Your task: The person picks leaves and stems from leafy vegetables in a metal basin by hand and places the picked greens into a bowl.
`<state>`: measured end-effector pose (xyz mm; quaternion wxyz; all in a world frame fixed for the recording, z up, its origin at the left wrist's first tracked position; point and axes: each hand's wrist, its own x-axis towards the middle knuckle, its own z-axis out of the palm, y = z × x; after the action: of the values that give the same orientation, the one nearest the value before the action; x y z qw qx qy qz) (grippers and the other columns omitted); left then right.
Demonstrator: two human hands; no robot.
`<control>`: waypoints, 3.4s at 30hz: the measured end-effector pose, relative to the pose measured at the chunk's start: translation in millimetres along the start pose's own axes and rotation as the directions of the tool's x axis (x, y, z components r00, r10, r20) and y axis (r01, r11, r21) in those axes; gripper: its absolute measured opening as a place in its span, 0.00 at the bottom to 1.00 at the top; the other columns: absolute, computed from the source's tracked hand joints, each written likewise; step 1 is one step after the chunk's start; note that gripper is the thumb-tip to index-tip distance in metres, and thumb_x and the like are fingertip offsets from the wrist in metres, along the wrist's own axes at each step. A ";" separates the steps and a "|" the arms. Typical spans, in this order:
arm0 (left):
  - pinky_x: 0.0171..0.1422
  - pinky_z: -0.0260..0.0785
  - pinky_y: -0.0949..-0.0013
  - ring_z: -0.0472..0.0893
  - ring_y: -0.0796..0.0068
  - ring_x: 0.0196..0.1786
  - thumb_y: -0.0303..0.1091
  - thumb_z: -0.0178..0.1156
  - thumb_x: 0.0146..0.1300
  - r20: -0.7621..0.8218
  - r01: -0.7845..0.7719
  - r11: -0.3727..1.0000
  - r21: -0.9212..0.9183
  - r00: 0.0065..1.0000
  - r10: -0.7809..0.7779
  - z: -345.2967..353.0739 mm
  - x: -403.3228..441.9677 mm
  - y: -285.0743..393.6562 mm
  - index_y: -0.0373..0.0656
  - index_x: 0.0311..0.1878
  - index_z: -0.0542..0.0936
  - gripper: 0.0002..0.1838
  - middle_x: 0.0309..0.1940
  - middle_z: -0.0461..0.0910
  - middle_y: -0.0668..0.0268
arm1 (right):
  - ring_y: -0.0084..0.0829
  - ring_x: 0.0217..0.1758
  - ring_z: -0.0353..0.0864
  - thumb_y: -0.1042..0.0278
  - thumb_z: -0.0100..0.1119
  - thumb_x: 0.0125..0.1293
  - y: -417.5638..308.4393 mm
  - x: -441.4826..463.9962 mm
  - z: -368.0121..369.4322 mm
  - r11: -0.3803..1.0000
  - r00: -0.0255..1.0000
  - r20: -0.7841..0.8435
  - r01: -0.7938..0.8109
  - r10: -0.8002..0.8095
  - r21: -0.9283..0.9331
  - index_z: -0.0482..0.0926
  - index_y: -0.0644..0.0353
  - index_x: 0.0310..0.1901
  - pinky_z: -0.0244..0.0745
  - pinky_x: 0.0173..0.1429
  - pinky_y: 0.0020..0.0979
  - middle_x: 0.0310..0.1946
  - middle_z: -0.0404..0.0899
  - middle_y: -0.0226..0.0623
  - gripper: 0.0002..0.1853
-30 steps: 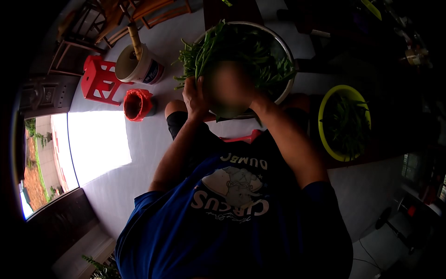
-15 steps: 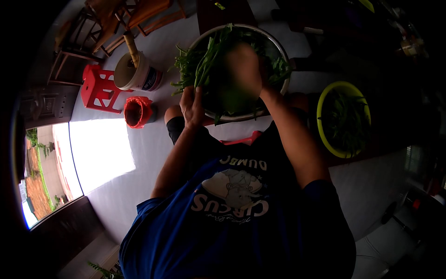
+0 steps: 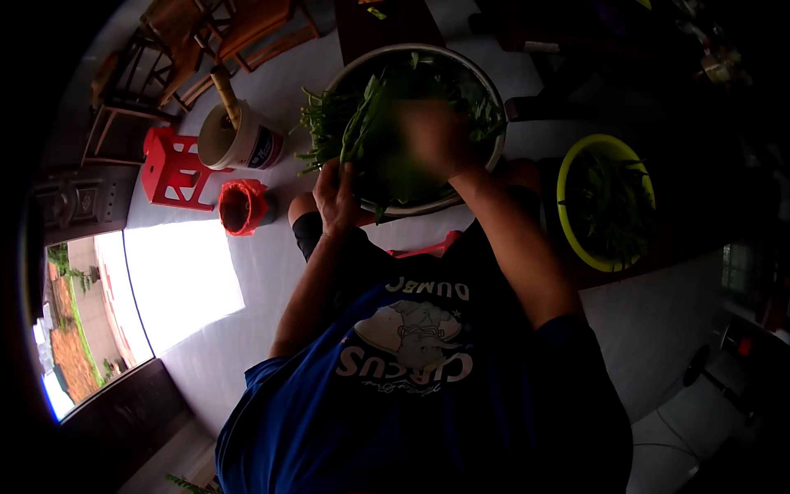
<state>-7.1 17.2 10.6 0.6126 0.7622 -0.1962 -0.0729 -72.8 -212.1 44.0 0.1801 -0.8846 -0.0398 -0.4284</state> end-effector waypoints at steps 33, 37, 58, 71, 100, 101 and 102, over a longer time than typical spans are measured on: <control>0.44 0.73 0.74 0.78 0.82 0.38 0.42 0.61 0.75 -0.006 0.158 0.964 -0.212 0.987 -0.163 4.2 12.0 4.2 0.35 0.51 0.84 0.17 0.36 0.85 0.68 | 0.32 0.31 0.75 0.74 0.62 0.65 32.4 -7.2 -2.5 0.910 0.977 0.206 -0.139 0.061 0.389 0.75 0.61 0.36 0.73 0.36 0.37 0.28 0.75 0.38 0.05; 0.44 0.73 0.73 0.78 0.82 0.37 0.40 0.61 0.75 0.035 0.218 0.944 -0.249 0.976 -0.216 6.7 9.1 13.8 0.34 0.50 0.84 0.16 0.34 0.85 0.68 | 0.32 0.31 0.75 0.73 0.60 0.67 41.6 -17.9 8.0 0.891 0.959 0.213 -0.255 0.185 0.375 0.75 0.61 0.36 0.72 0.36 0.36 0.29 0.75 0.38 0.04; 0.45 0.74 0.66 0.83 0.71 0.37 0.38 0.61 0.72 0.020 -0.017 0.991 0.136 1.000 0.014 9.0 4.7 31.5 0.36 0.49 0.83 0.13 0.34 0.86 0.58 | 0.38 0.36 0.82 0.67 0.67 0.61 -15.6 12.1 -6.2 0.997 0.915 0.399 0.074 -0.056 -0.031 0.80 0.57 0.37 0.80 0.37 0.39 0.31 0.75 0.38 0.07; 0.45 0.74 0.68 0.83 0.75 0.39 0.39 0.61 0.72 0.097 0.161 0.985 -0.056 0.983 -0.155 9.6 3.0 7.3 0.34 0.51 0.84 0.16 0.34 0.86 0.62 | 0.42 0.35 0.83 0.62 0.73 0.51 -23.9 3.3 6.3 0.976 0.934 0.350 -0.004 -0.075 0.219 0.81 0.55 0.32 0.82 0.41 0.42 0.32 0.81 0.37 0.11; 0.57 0.72 0.49 0.79 0.46 0.51 0.37 0.63 0.65 0.476 -0.427 0.758 0.493 0.862 0.176 47.9 12.5 -23.2 0.44 0.45 0.87 0.10 0.43 0.82 0.52 | 0.17 0.27 0.64 0.61 0.63 0.74 114.2 -61.2 -248.1 0.311 0.146 -0.288 -0.648 0.947 0.695 0.83 0.64 0.47 0.63 0.32 0.25 0.26 0.67 0.22 0.13; 0.59 0.71 0.49 0.79 0.46 0.51 0.38 0.65 0.65 0.477 -0.424 0.735 0.530 0.865 0.155 47.8 13.1 -16.8 0.45 0.46 0.87 0.11 0.43 0.83 0.53 | 0.16 0.26 0.63 0.61 0.62 0.75 115.5 -69.9 -266.7 0.321 0.101 -0.356 -0.700 0.929 0.638 0.84 0.64 0.45 0.60 0.31 0.25 0.24 0.66 0.22 0.13; 0.60 0.71 0.49 0.79 0.47 0.52 0.39 0.66 0.64 0.479 -0.406 0.735 0.543 0.869 0.126 48.1 14.5 -14.9 0.46 0.46 0.88 0.12 0.45 0.82 0.53 | 0.18 0.29 0.69 0.59 0.61 0.76 125.0 -89.4 -288.3 0.311 0.084 -0.376 -0.737 0.923 0.600 0.84 0.64 0.46 0.65 0.35 0.28 0.29 0.73 0.25 0.14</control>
<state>-7.6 -29.4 -13.3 0.2715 0.8516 -0.4427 -0.0710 -315.3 -422.8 103.1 0.5040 -0.4861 0.4875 -0.5215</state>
